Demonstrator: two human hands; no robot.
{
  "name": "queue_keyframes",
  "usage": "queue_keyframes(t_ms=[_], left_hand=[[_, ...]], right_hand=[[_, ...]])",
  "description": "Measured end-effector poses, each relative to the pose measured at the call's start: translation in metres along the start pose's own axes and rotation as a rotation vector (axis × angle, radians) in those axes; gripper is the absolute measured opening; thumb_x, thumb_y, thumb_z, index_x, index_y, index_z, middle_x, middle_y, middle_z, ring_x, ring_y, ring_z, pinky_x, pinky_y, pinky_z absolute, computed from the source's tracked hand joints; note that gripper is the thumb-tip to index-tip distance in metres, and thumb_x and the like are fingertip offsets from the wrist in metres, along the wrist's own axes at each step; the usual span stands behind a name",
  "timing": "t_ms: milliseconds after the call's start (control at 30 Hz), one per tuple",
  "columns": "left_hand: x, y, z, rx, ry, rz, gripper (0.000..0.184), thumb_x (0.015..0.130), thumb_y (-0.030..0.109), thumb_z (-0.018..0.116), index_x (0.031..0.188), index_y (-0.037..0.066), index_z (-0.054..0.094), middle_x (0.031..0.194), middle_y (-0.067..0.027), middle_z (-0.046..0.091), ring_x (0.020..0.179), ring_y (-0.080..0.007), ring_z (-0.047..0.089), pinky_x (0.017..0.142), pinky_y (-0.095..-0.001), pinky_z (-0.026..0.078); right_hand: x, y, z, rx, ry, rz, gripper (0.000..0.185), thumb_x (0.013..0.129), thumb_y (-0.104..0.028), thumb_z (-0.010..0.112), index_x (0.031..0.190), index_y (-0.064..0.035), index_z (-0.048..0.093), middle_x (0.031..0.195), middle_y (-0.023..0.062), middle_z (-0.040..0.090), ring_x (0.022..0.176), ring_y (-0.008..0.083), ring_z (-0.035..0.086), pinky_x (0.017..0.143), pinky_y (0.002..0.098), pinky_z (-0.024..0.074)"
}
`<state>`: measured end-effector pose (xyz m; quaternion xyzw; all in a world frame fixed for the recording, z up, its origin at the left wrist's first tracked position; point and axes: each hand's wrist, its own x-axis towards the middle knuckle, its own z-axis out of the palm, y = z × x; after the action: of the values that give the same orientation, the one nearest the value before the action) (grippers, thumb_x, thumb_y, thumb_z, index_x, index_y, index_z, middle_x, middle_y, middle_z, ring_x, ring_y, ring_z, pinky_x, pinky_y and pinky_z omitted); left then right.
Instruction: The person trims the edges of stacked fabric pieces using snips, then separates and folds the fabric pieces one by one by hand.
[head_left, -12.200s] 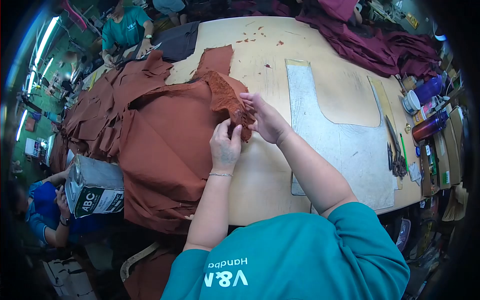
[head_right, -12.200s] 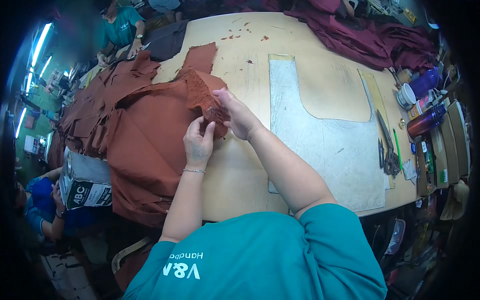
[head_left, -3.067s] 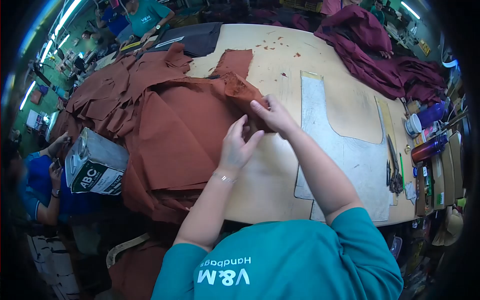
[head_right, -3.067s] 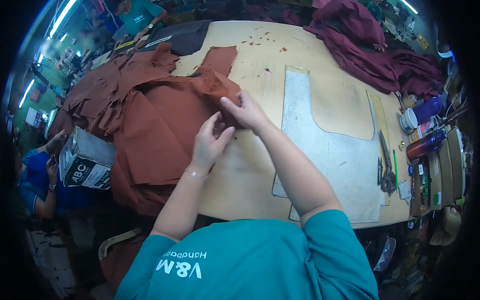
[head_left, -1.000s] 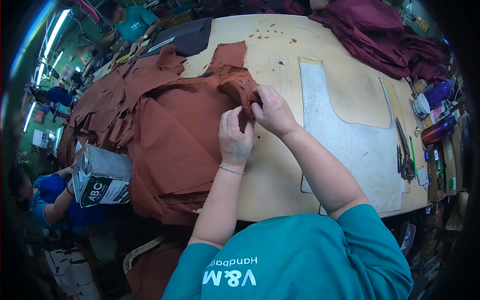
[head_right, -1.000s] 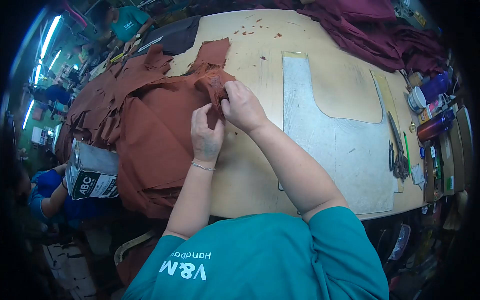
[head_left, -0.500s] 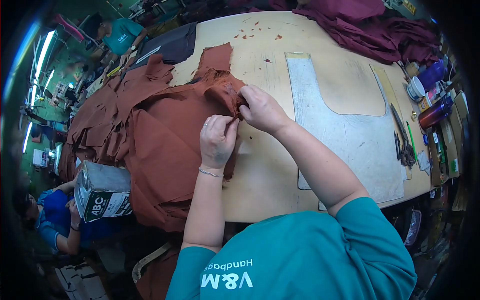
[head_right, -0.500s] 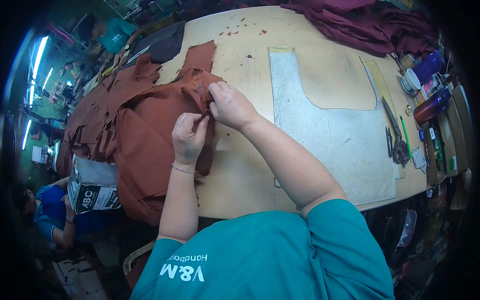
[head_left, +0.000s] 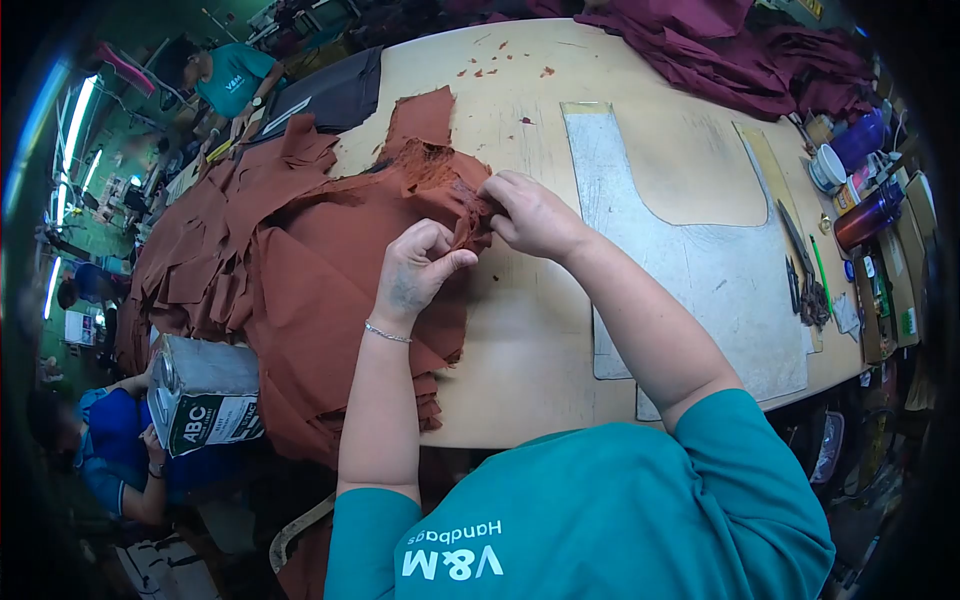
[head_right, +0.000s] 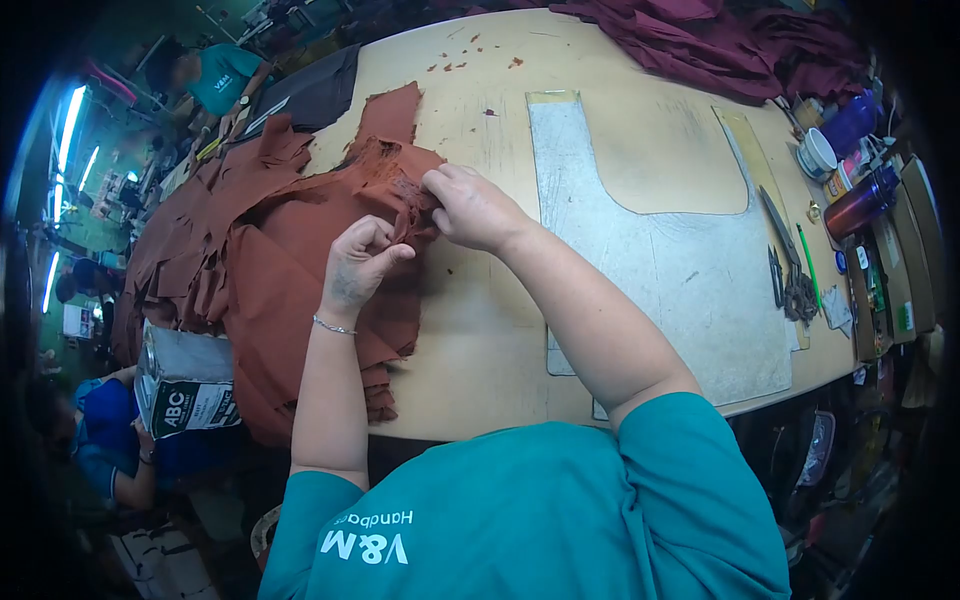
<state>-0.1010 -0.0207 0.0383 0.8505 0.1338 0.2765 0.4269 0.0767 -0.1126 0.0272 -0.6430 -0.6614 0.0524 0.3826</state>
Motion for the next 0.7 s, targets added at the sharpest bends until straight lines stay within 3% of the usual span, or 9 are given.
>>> queue_keyframes(t_ms=[67, 167, 267, 300, 400, 533, 567, 633, 700], left_hand=[[0.004, 0.003, 0.005, -0.223, 0.008, -0.097, 0.023, 0.077, 0.011, 0.066, 0.067, 0.001, 0.049, 0.072, -0.0021, 0.052, 0.065, -0.0066, 0.043, 0.058, -0.0215, 0.038], [0.01, 0.001, 0.017, -0.184, 0.094, -0.085, 0.023, 0.082, 0.014, 0.062, 0.067, 0.001, 0.05, 0.069, -0.0012, 0.052, 0.063, -0.0059, 0.042, 0.058, -0.0214, 0.038], [0.019, 0.008, 0.027, -0.028, 0.071, -0.027, 0.025, 0.079, 0.016, 0.063, 0.067, -0.002, 0.05, 0.062, -0.0072, 0.049, 0.058, -0.0099, 0.044, 0.052, -0.0249, 0.038], [0.022, 0.011, 0.025, 0.131, 0.03, 0.01, 0.031, 0.083, 0.021, 0.059, 0.066, -0.001, 0.048, 0.061, -0.008, 0.048, 0.058, -0.0097, 0.043, 0.052, -0.0251, 0.038], [0.03, 0.024, 0.021, 0.027, 0.085, -0.036, 0.035, 0.087, 0.025, 0.054, 0.066, 0.0, 0.045, 0.062, -0.0072, 0.049, 0.057, -0.0096, 0.042, 0.052, -0.0248, 0.037], [0.033, 0.013, 0.023, -0.768, 0.236, -0.266, 0.024, 0.091, 0.024, 0.047, 0.084, 0.002, 0.055, 0.073, 0.0012, 0.055, 0.063, -0.0067, 0.05, 0.057, -0.0223, 0.042], [0.031, 0.015, 0.023, -0.867, 0.296, -0.268, 0.022, 0.092, 0.023, 0.046, 0.093, 0.003, 0.056, 0.08, 0.0019, 0.056, 0.072, -0.0063, 0.054, 0.065, -0.0216, 0.045], [0.021, 0.001, 0.012, -1.033, 0.452, -0.191, 0.018, 0.091, 0.02, 0.047, 0.092, 0.005, 0.057, 0.086, 0.0005, 0.056, 0.079, -0.0082, 0.054, 0.073, -0.0237, 0.046], [0.005, 0.009, -0.034, -1.114, 0.795, -0.214, 0.022, 0.084, 0.028, 0.055, 0.092, 0.007, 0.057, 0.091, -0.0016, 0.058, 0.088, -0.0184, 0.056, 0.083, -0.0365, 0.045]], right_hand=[[-0.004, 0.0, 0.001, 0.008, -0.009, -0.018, 0.039, 0.07, -0.014, 0.061, 0.103, 0.0006, 0.047, 0.104, 0.0193, 0.05, 0.102, 0.0331, 0.048, 0.088, 0.0366, 0.0395], [-0.02, -0.003, 0.014, -0.018, -0.01, -0.019, 0.065, 0.069, -0.025, 0.069, 0.118, 0.0038, 0.039, 0.123, 0.0267, 0.039, 0.116, 0.0358, 0.04, 0.098, 0.035, 0.0338], [-0.023, 0.006, 0.033, 0.1, 0.177, 0.109, 0.063, 0.067, -0.028, 0.069, 0.113, 0.0042, 0.041, 0.116, 0.0236, 0.044, 0.111, 0.0358, 0.044, 0.093, 0.0367, 0.0372], [-0.02, 0.0, 0.024, 0.17, 0.17, 0.176, 0.049, 0.068, -0.018, 0.066, 0.106, 0.0039, 0.044, 0.108, 0.0212, 0.049, 0.104, 0.0354, 0.047, 0.088, 0.0388, 0.0397], [-0.018, 0.012, 0.013, 0.126, 0.126, 0.249, 0.037, 0.066, -0.006, 0.059, 0.099, 0.0024, 0.045, 0.098, 0.0191, 0.053, 0.096, 0.0358, 0.05, 0.083, 0.04, 0.0414], [-0.009, 0.027, 0.018, -0.158, 0.316, 0.034, 0.03, 0.064, 0.002, 0.051, 0.094, -0.0005, 0.047, 0.09, 0.0185, 0.055, 0.088, 0.0351, 0.054, 0.079, 0.039, 0.0436], [-0.005, 0.031, 0.018, -0.185, 0.281, 0.053, 0.028, 0.066, 0.001, 0.05, 0.094, -0.0003, 0.047, 0.091, 0.019, 0.055, 0.089, 0.0351, 0.054, 0.079, 0.0395, 0.0435], [0.007, 0.033, 0.012, -0.231, 0.212, 0.098, 0.024, 0.069, -0.001, 0.05, 0.093, 0.0001, 0.048, 0.092, 0.02, 0.056, 0.089, 0.035, 0.054, 0.078, 0.0404, 0.0433], [0.01, 0.073, 0.009, -0.123, 0.266, 0.425, 0.02, 0.074, -0.006, 0.051, 0.093, 0.0002, 0.049, 0.093, 0.0212, 0.057, 0.09, 0.0359, 0.054, 0.078, 0.0417, 0.043]])
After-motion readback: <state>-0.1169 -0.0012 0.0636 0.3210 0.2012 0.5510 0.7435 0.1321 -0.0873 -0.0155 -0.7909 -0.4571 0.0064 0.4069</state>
